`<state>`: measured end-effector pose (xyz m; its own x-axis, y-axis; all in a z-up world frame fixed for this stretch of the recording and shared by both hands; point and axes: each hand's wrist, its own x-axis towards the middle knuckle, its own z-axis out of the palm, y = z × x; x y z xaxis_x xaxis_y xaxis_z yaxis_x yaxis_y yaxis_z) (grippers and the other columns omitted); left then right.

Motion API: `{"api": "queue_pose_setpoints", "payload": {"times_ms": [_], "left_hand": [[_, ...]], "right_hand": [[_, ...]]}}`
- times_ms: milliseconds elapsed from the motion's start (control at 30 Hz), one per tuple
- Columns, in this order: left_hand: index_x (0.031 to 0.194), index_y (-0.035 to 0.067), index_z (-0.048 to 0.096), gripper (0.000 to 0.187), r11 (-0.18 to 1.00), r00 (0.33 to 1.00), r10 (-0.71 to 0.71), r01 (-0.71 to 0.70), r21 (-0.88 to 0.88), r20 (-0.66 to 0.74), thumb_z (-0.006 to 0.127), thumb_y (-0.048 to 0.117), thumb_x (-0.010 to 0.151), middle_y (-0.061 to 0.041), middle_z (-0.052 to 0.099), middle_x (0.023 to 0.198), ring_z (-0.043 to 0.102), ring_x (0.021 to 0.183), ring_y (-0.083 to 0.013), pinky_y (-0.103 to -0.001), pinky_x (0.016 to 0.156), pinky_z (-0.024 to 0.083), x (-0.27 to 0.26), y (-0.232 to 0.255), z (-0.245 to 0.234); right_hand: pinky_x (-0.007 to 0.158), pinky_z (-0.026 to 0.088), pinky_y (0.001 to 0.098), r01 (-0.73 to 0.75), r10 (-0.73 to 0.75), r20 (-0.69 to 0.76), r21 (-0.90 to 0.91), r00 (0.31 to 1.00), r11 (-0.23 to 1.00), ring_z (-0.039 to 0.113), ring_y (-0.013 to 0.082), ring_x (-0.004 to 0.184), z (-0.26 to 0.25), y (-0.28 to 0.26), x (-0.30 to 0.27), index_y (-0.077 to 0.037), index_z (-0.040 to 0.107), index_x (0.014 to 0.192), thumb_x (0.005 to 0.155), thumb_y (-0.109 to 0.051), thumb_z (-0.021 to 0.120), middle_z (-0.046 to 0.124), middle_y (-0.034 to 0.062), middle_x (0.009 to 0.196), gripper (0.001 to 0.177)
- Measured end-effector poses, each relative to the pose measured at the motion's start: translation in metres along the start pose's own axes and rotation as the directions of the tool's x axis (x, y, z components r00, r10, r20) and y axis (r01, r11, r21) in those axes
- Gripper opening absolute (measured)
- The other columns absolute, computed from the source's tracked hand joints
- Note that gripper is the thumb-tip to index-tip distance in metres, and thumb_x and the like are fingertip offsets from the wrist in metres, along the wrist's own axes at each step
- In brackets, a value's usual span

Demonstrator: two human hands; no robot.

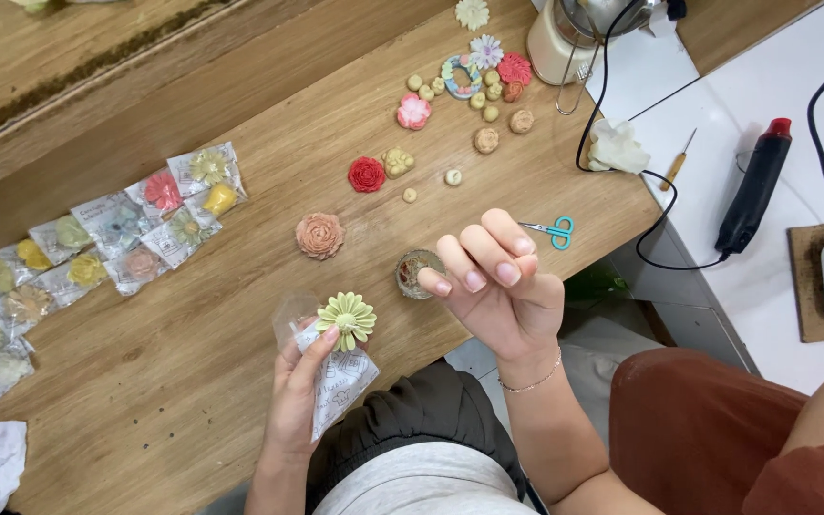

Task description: Packaging decorative flower-shaped wax melts into small plastic bags.

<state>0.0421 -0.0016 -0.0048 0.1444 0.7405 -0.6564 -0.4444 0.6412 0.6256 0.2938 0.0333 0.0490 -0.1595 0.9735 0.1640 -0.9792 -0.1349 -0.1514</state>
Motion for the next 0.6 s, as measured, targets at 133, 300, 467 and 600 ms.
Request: {"api": "queue_pose_setpoints", "payload": {"times_ms": [133, 300, 467, 600], "left_hand": [[0.120, 0.000, 0.066, 0.030, 1.000, 1.000, -0.015, 0.016, 0.020, -0.013, 0.067, 0.015, 0.093, -0.013, 0.075, 0.103, 0.074, 0.089, -0.0208, -0.036, 0.077, 0.061, 0.001, 0.001, 0.005], [0.120, -0.001, 0.066, 0.030, 0.999, 1.000, -0.020, 0.020, 0.029, 0.003, 0.066, 0.015, 0.094, -0.014, 0.075, 0.103, 0.074, 0.089, -0.0204, -0.036, 0.077, 0.061, 0.003, 0.005, 0.008], [0.122, -0.001, 0.066, 0.031, 0.999, 1.000, -0.008, 0.007, 0.032, 0.019, 0.066, 0.014, 0.095, -0.013, 0.075, 0.104, 0.074, 0.090, -0.0201, -0.036, 0.078, 0.060, 0.003, 0.004, -0.003], [0.124, -0.002, 0.066, 0.034, 0.998, 1.000, -0.019, 0.019, 0.053, -0.007, 0.063, 0.014, 0.094, -0.014, 0.075, 0.106, 0.074, 0.091, -0.0222, -0.038, 0.080, 0.060, 0.007, 0.006, -0.005]], "right_hand": [[0.095, 0.039, 0.0352, 0.038, -0.038, -0.003, -0.060, 0.999, 0.997, 0.055, 0.0124, 0.096, -0.003, -0.004, -0.005, -0.021, 0.065, 0.100, 0.102, -0.028, 0.072, 0.063, -0.0092, 0.088, 0.009], [0.097, 0.039, 0.0363, 0.084, -0.084, 0.004, -0.123, 0.996, 0.989, 0.054, 0.0127, 0.096, -0.015, -0.008, -0.010, -0.018, 0.067, 0.101, 0.108, -0.034, 0.066, 0.064, -0.0078, 0.086, 0.018], [0.096, 0.041, 0.0372, 0.125, -0.133, -0.040, -0.158, 0.990, 0.979, 0.054, 0.0137, 0.093, -0.017, -0.019, 0.001, -0.014, 0.069, 0.106, 0.111, -0.030, 0.063, 0.065, -0.0047, 0.086, 0.018], [0.076, 0.051, 0.0358, 0.309, -0.463, -0.025, -0.713, 0.886, 0.629, 0.061, 0.0178, 0.081, -0.044, -0.089, 0.049, -0.006, 0.066, 0.119, 0.107, -0.010, 0.063, 0.061, 0.0017, 0.093, 0.013]]}}
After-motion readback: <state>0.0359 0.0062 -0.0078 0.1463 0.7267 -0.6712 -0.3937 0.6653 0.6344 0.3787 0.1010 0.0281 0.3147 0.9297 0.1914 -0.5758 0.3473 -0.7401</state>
